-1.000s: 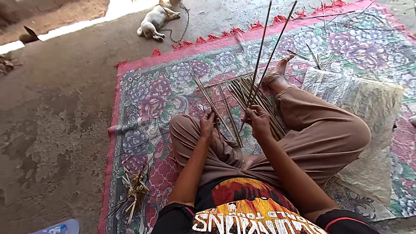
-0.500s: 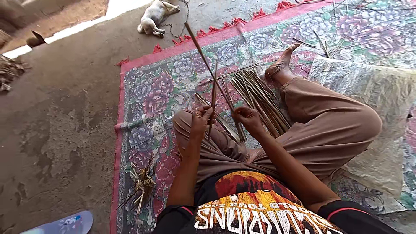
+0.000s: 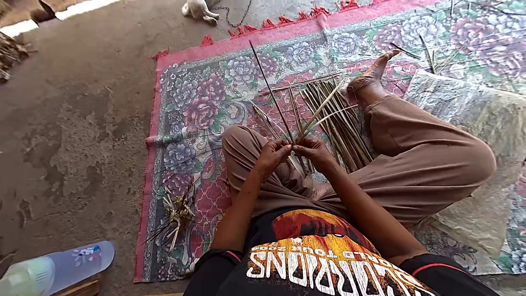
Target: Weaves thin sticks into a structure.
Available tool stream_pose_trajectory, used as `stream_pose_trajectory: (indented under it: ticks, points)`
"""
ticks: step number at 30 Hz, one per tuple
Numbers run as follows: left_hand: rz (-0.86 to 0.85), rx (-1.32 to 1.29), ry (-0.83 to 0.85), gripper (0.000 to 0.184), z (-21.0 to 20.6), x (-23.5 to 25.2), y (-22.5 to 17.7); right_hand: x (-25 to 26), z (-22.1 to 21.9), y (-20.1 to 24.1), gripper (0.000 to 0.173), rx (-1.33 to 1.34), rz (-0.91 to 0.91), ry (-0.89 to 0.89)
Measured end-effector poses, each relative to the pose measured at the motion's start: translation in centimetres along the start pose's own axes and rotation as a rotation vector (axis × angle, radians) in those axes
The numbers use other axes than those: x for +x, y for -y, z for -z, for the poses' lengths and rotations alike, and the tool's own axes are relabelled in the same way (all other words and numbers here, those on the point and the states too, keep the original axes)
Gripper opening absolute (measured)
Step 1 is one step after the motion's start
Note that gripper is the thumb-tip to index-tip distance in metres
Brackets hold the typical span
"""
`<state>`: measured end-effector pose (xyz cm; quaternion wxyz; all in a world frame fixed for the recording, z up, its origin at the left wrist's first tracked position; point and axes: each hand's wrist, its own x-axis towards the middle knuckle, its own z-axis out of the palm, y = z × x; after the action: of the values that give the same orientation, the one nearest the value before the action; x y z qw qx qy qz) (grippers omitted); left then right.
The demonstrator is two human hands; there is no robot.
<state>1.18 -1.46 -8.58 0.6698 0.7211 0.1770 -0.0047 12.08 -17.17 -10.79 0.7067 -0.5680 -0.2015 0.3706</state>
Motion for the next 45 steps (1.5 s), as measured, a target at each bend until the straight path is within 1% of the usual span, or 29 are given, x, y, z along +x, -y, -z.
stream_pose_trajectory:
  ticks: [2, 4, 5, 7, 8, 10, 12, 14, 17, 19, 21, 24, 26, 27, 30, 31, 32, 33, 34, 35, 36, 39, 40, 41, 43, 45]
  points:
    - [0.062, -0.094, -0.067, 0.013, -0.9, -0.3, -0.8, 0.1, -0.1, -0.5, 0.009, -0.064, 0.119, -0.009]
    - [0.161, -0.327, -0.136, 0.015, -1.7, -0.1, -1.2, 0.4, -0.1, -1.0, 0.011, -0.097, 0.237, -0.006]
    - [0.222, -0.440, -0.157, 0.016, -2.1, 0.1, -1.3, 0.4, 0.0, -1.0, 0.010, -0.118, 0.277, -0.004]
    - [0.285, -0.537, -0.175, 0.015, -2.4, 0.3, -1.2, 0.5, 0.2, -0.9, 0.010, -0.173, 0.308, 0.013]
    - [0.273, -0.523, -0.185, 0.013, -2.4, 0.3, -1.0, 0.6, 0.4, -0.9, 0.010, -0.187, 0.296, 0.020]
    - [0.198, -0.441, -0.198, 0.010, -2.3, 0.3, -0.5, 0.8, 0.7, -0.6, 0.010, -0.182, 0.198, 0.034]
    - [0.119, -0.341, -0.176, 0.012, -2.0, -0.1, -0.3, 0.8, 0.9, -0.1, 0.009, -0.165, 0.086, 0.048]
    - [0.080, -0.280, -0.149, 0.012, -1.5, -0.4, -0.4, 0.7, 1.1, 0.7, 0.007, -0.173, 0.020, 0.076]
    - [0.072, -0.263, -0.095, 0.014, -0.9, -1.0, -0.8, 0.3, 1.1, 1.8, 0.004, -0.179, -0.022, 0.091]
    - [0.065, -0.270, -0.062, 0.015, -0.7, -1.2, -0.7, 0.1, 0.8, 1.8, 0.004, -0.162, -0.025, 0.077]
    - [0.070, -0.280, -0.084, 0.010, -0.9, -0.8, -0.4, 0.1, 0.6, 1.7, 0.004, -0.143, -0.035, 0.076]
    - [0.068, -0.277, -0.129, 0.009, -1.0, -0.2, 0.1, 0.1, 0.1, 1.2, 0.009, -0.062, -0.057, 0.091]
    - [-0.003, -0.211, -0.164, 0.009, -1.2, -0.2, 0.2, 0.2, -0.3, 0.6, 0.010, 0.027, -0.063, 0.059]
    - [-0.085, -0.152, -0.191, 0.010, -1.3, -0.3, 0.4, 0.2, -0.6, 0.2, 0.011, 0.089, -0.072, 0.032]
    - [-0.467, 0.125, -0.300, 0.012, -1.5, -0.2, 1.9, 0.0, -1.9, 0.4, 0.018, 0.280, -0.207, -0.054]
    - [-0.570, 0.208, -0.328, 0.012, -1.4, 0.0, 2.4, 0.0, -2.1, 0.6, 0.019, 0.338, -0.250, -0.078]
    - [-0.644, 0.257, -0.342, 0.012, -1.3, 0.3, 2.7, 0.1, -2.2, 0.7, 0.020, 0.366, -0.275, -0.094]
    - [-0.681, 0.271, -0.347, 0.012, -1.2, 0.4, 2.9, 0.1, -2.2, 0.8, 0.020, 0.364, -0.280, -0.096]
    - [-0.675, 0.248, -0.340, 0.012, -1.2, 0.5, 2.9, 0.0, -2.2, 0.7, 0.020, 0.342, -0.264, -0.093]
    - [-0.621, 0.188, -0.316, 0.013, -1.3, 0.3, 2.6, -0.2, -2.2, 0.5, 0.019, 0.296, -0.220, -0.081]
    - [-0.518, 0.102, -0.287, 0.014, -1.4, 0.1, 2.1, -0.3, -2.0, 0.3, 0.017, 0.240, -0.159, -0.067]
    - [-0.123, -0.156, -0.172, 0.018, -1.0, -0.6, -0.2, 0.0, -1.7, 0.5, 0.010, 0.086, -0.014, -0.048]
    - [-0.036, -0.227, -0.148, 0.019, -0.9, -0.9, -0.8, 0.1, -1.5, 0.6, 0.008, 0.048, 0.019, -0.038]
    - [0.009, -0.279, -0.140, 0.019, -0.9, -1.0, -1.1, 0.1, -1.4, 0.7, 0.008, 0.017, 0.043, -0.021]
    - [0.020, -0.335, -0.143, 0.014, -0.8, -0.7, -1.2, 0.3, -1.3, 0.9, 0.008, -0.018, 0.087, 0.029]
    - [0.034, -0.372, -0.179, 0.010, -0.9, -0.2, -1.1, 0.3, -0.9, 1.4, 0.009, -0.050, 0.092, 0.078]
